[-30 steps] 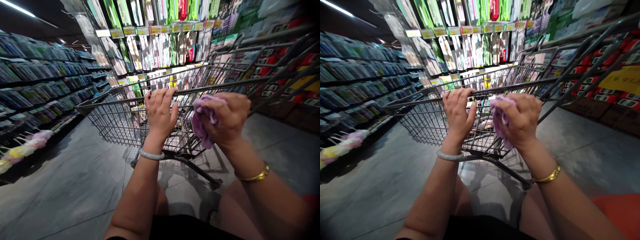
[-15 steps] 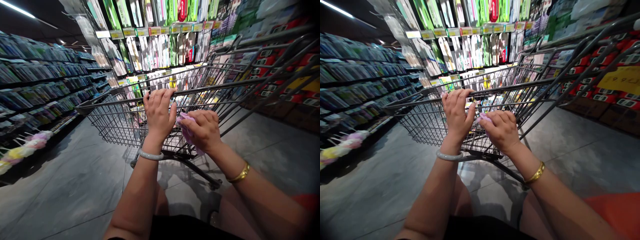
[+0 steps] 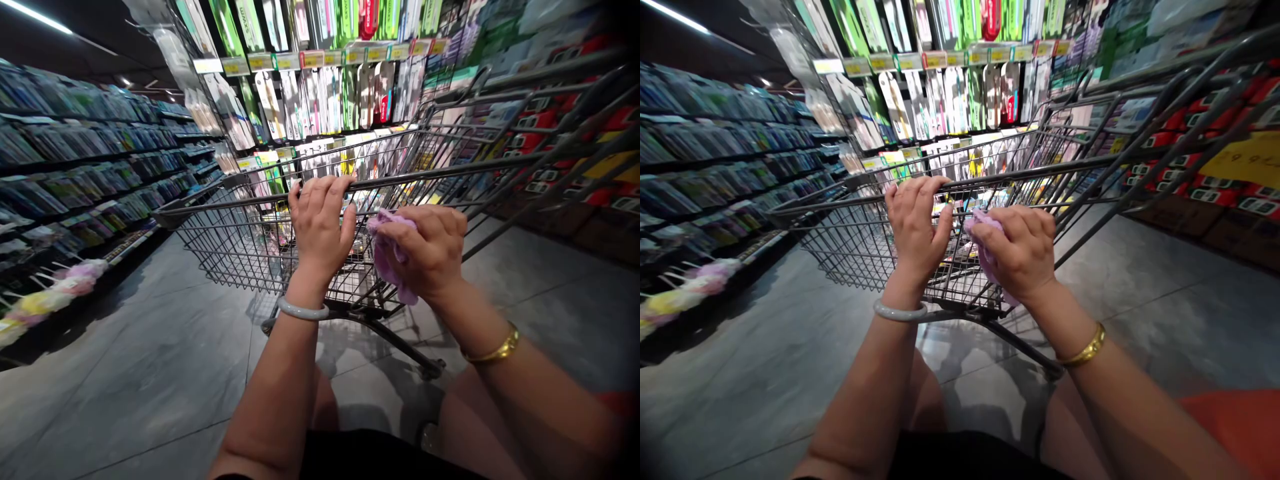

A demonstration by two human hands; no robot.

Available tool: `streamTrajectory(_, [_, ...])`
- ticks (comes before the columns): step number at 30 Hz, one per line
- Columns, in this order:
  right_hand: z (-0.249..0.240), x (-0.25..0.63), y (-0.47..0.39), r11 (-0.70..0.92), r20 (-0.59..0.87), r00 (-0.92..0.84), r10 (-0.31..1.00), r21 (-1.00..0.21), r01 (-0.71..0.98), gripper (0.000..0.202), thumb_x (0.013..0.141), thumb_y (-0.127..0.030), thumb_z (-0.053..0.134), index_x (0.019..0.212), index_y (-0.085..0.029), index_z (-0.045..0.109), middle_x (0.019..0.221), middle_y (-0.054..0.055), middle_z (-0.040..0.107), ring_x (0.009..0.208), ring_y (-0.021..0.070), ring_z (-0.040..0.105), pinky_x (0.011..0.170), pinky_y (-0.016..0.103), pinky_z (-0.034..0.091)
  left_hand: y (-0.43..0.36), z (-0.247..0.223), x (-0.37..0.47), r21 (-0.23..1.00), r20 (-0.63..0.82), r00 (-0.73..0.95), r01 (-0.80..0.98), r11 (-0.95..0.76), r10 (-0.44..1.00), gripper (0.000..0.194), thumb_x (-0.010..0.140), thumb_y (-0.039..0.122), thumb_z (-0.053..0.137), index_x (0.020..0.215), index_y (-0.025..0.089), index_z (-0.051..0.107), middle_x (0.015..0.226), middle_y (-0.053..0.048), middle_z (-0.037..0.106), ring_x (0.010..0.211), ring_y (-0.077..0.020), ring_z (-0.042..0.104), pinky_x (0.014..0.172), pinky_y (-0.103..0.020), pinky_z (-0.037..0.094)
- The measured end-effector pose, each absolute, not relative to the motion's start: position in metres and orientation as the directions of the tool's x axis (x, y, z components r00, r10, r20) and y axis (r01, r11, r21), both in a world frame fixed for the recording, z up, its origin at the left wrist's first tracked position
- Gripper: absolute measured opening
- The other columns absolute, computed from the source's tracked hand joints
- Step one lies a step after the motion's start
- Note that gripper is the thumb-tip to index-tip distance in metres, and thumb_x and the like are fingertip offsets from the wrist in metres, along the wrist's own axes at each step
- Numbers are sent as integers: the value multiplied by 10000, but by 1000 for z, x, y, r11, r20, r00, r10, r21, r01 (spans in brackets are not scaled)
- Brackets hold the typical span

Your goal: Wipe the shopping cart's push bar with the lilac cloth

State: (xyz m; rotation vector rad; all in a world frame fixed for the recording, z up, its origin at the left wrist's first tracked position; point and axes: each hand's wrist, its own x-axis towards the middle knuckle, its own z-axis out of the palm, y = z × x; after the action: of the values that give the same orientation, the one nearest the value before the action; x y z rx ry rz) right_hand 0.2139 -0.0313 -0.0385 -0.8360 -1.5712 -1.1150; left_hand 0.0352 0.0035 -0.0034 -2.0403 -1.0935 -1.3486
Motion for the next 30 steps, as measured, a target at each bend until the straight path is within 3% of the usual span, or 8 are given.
streamTrajectory(7, [-42,209,-32,333,957,-286,36,259,907,178,830,-287,684,1000,-325,646,1006,-19,681,991,159,562,896,321,374,4,-3,34,26,920,202,823,-568,335,358,949,331,466,1283,258,572,1281,-56,610,1273,-230,480,1206,-437,182])
streamTrajectory(10, [-34,214,-36,335,964,-266,-5,252,908,195,812,-297,699,1002,-315,655,996,-8,678,977,165,576,893,322,388,3,-4,32,42,916,200,816,-577,349,359,949,339,464,1281,258,572,1293,-60,604,1282,-235,474,1209,-443,173])
streamTrajectory(16, [-26,220,-42,318,983,-177,37,157,935,207,812,-324,695,1016,-301,669,1009,35,686,976,197,600,888,357,402,3,-4,33,60,918,188,804,-591,349,354,948,339,454,1273,267,573,1288,-59,608,1290,-233,468,1216,-446,165])
streamTrajectory(24, [-46,204,-34,336,949,-287,128,231,913,180,838,-289,673,1005,-346,639,1021,-29,683,1004,162,578,907,328,365,2,-3,33,55,921,188,804,-592,342,352,946,342,446,1269,284,574,1284,-55,616,1279,-238,480,1206,-467,189])
streamTrajectory(30, [-39,212,-33,343,964,-266,18,244,907,198,823,-291,691,1015,-333,659,1005,-9,685,977,172,581,889,335,389,3,-3,32,76,908,194,796,-600,372,374,948,351,445,1292,274,567,1309,-54,598,1297,-240,463,1216,-462,157])
